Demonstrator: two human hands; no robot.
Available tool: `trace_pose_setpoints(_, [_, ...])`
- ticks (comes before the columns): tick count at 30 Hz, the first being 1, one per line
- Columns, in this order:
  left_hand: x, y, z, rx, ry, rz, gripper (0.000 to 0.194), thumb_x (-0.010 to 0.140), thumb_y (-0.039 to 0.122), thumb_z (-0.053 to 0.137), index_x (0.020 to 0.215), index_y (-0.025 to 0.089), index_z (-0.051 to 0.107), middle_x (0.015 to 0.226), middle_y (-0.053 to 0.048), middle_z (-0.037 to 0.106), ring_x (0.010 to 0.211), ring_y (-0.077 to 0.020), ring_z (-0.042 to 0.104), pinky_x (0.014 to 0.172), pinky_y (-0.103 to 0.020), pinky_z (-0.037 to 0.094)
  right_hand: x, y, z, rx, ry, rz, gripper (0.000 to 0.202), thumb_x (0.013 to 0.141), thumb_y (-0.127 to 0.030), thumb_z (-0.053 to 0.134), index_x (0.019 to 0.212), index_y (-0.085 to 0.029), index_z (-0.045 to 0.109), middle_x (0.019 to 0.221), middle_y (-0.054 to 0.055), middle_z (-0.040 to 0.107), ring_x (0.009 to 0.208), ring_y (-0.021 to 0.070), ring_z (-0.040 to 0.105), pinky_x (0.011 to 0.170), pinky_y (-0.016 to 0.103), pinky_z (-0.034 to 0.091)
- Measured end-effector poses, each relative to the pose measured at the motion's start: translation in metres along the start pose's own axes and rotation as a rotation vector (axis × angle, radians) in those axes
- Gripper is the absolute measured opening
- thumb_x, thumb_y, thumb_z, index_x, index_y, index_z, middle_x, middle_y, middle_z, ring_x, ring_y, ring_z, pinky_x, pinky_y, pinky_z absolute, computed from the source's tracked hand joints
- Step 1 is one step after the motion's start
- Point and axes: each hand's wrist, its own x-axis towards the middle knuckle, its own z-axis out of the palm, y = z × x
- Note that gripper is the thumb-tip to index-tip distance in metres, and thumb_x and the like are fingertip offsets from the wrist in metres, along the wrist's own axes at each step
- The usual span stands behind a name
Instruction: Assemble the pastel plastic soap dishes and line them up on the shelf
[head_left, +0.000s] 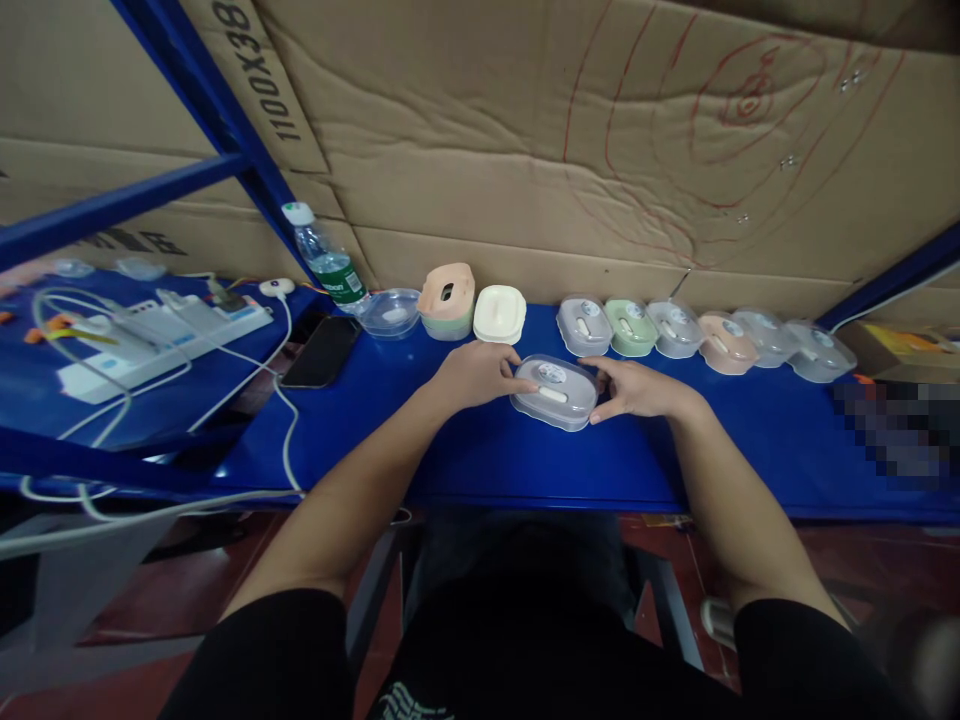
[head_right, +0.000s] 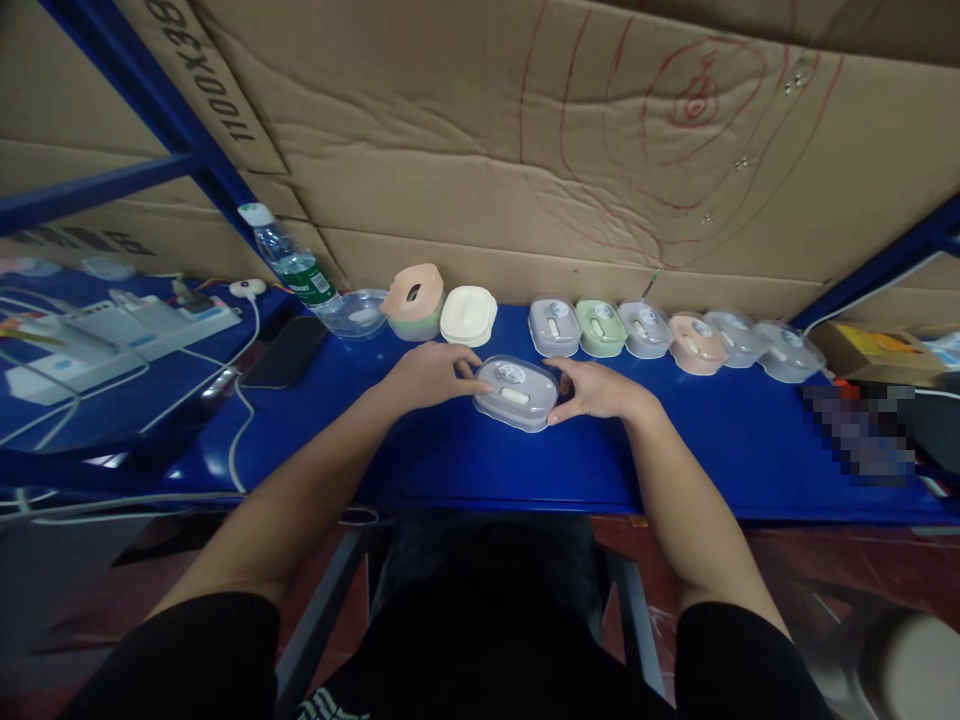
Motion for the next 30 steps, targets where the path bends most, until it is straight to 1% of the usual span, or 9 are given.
trace_pose_setpoints(3, [-0.003,0.001,-0.003,0.047,-0.003,-0.019,0.038,0.078,0.056,0.080,0.103,0.028,0.077,0.095,-0.003,0.082,0.094,-0.0263,0.075,0.078,-0.038,0.050,0.000,-0.005,0.000,0.055,-0.010,-0.025,0.105,0.068,-0.061,0.091,0.159,-0.029,0.051,0.103,0.006,0.073,0.089,0.0282,0.070,0.081,0.044,0.058])
trace_pose_setpoints(6, [-0.004,-0.002,-0.003,0.094,-0.034,-0.005,0.044,0.073,0.057,0.084,0.106,0.029,0.076,0.101,-0.002,0.083,0.097,-0.0282,0.075,0.079,-0.038,0.050,0.000,-0.009,0.000,0.087,-0.022,-0.033,0.101,0.070,-0.060,0.090,0.159,-0.029,0.053,0.102,0.005,0.072,0.091,0.0273,0.069,0.083,0.044,0.058])
trace_pose_setpoints(9, [-0.004,-0.004,-0.002,0.141,-0.064,0.024,0.046,0.069,0.053,0.088,0.108,0.030,0.076,0.106,-0.002,0.083,0.102,-0.0297,0.074,0.079,-0.037,0.049,0.000,-0.010,0.000,0.099,-0.017,-0.038,0.099,0.070,-0.058,0.090,0.157,-0.030,0.055,0.100,0.004,0.073,0.090,0.0272,0.068,0.082,0.045,0.058])
trace_pose_setpoints(12, [-0.004,-0.002,-0.003,0.172,-0.078,0.015,0.041,0.073,0.050,0.088,0.107,0.030,0.077,0.105,-0.002,0.083,0.102,-0.0290,0.074,0.078,-0.036,0.049,0.001,-0.009,0.000,0.100,-0.007,-0.054,0.097,0.070,-0.057,0.090,0.156,-0.030,0.056,0.097,0.003,0.073,0.089,0.0270,0.068,0.082,0.045,0.058])
trace_pose_setpoints(16, [-0.002,0.000,-0.002,0.180,-0.083,0.013,0.031,0.078,0.049,0.086,0.102,0.030,0.079,0.100,-0.002,0.083,0.100,-0.0285,0.074,0.078,-0.035,0.049,0.001,-0.008,0.000,0.093,0.005,-0.077,0.093,0.070,-0.057,0.091,0.153,-0.030,0.059,0.099,0.004,0.075,0.085,0.0261,0.069,0.081,0.045,0.058])
trace_pose_setpoints(20, [0.001,-0.005,0.003,0.182,-0.029,0.046,0.024,0.083,0.044,0.082,0.103,0.030,0.080,0.103,-0.002,0.083,0.102,-0.0286,0.073,0.081,-0.037,0.050,0.002,-0.008,0.001,0.064,0.052,-0.056,0.095,0.066,-0.058,0.093,0.149,-0.027,0.061,0.101,0.006,0.076,0.084,0.0267,0.070,0.079,0.044,0.058])
trace_pose_setpoints(24, [0.004,-0.010,0.008,0.155,-0.008,0.048,0.027,0.085,0.042,0.079,0.111,0.032,0.079,0.109,-0.002,0.082,0.107,-0.0290,0.073,0.084,-0.038,0.051,0.004,-0.008,0.003,0.020,0.083,-0.031,0.096,0.063,-0.062,0.093,0.145,-0.024,0.062,0.101,0.007,0.076,0.084,0.0279,0.070,0.078,0.044,0.056])
trace_pose_setpoints(30, [0.006,-0.011,0.007,0.097,-0.013,0.042,0.031,0.085,0.039,0.080,0.114,0.030,0.078,0.112,-0.001,0.082,0.113,-0.0297,0.073,0.088,-0.040,0.052,0.002,-0.013,0.003,-0.034,0.093,-0.006,0.089,0.062,-0.064,0.093,0.135,-0.023,0.063,0.102,0.007,0.075,0.089,0.0302,0.071,0.077,0.043,0.054])
